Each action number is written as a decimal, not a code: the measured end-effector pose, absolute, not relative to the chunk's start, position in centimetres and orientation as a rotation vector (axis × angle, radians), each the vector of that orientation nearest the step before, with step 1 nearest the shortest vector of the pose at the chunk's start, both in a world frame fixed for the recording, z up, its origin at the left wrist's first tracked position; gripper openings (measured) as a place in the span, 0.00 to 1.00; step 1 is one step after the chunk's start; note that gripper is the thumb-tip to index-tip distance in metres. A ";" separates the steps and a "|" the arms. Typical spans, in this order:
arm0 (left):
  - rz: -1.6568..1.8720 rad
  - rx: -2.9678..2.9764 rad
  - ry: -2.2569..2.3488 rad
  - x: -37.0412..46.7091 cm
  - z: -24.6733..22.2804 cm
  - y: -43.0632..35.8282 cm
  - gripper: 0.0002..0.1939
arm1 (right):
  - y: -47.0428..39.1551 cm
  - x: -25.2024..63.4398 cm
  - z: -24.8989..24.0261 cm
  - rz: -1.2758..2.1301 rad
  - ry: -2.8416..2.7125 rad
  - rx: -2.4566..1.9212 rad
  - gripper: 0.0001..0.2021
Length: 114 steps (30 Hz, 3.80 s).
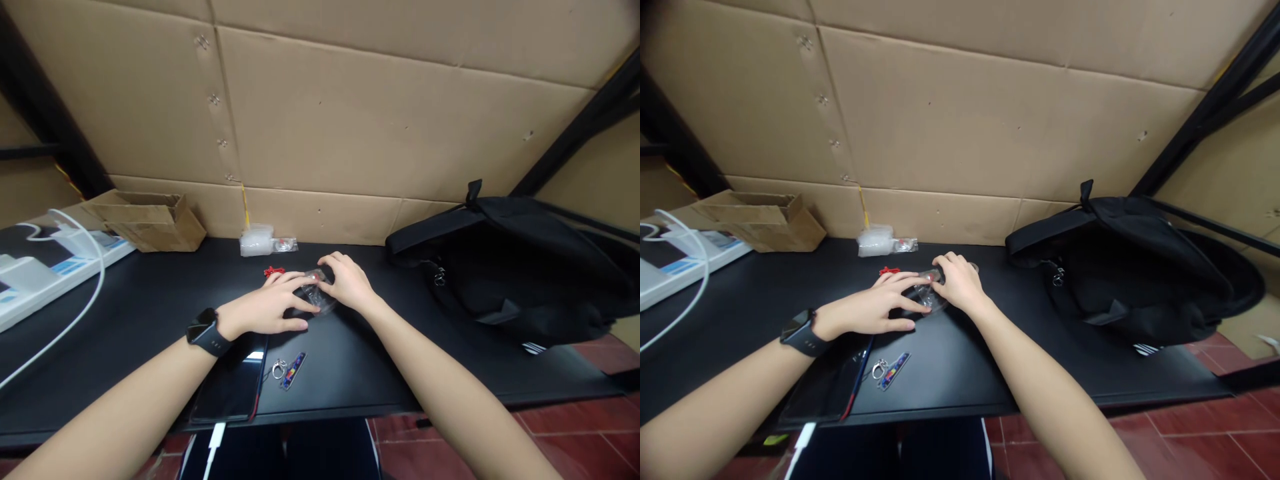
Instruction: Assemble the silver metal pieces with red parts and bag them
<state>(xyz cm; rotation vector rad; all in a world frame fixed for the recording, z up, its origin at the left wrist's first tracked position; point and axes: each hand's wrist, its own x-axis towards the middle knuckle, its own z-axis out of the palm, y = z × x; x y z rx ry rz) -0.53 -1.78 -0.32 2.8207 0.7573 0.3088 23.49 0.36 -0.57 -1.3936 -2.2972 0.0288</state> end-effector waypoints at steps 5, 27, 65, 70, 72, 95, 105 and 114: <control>0.524 2.856 0.815 -0.5 0.1 -1.3 0.07 | 0.6 24.7 0.9 0.320 -2.303 -1.097 0.16; 0.861 2.448 1.192 0.0 -1.0 0.7 0.17 | 2.0 26.3 0.5 0.478 -2.365 -1.159 0.03; 0.144 2.281 2.035 -1.7 1.4 -9.2 0.28 | 0.4 23.2 -0.9 0.012 -2.531 -1.311 0.11; 0.161 2.257 2.046 -1.1 1.6 -8.6 0.26 | 2.3 22.8 -1.2 -0.037 -2.513 -1.432 0.16; 0.160 2.256 2.028 -1.3 1.7 -8.5 0.26 | 3.6 22.6 -1.0 -0.037 -2.494 -1.531 0.19; 0.036 2.235 2.030 -0.9 1.6 -7.1 0.23 | 4.9 33.5 -0.7 0.339 -2.358 -1.420 0.26; 0.518 2.622 1.542 -3.5 3.2 1.3 0.10 | 4.8 32.0 -0.6 0.358 -2.308 -1.454 0.22; 0.586 2.704 1.318 -4.7 0.0 3.3 0.07 | 4.4 31.3 0.0 0.384 -2.355 -1.418 0.22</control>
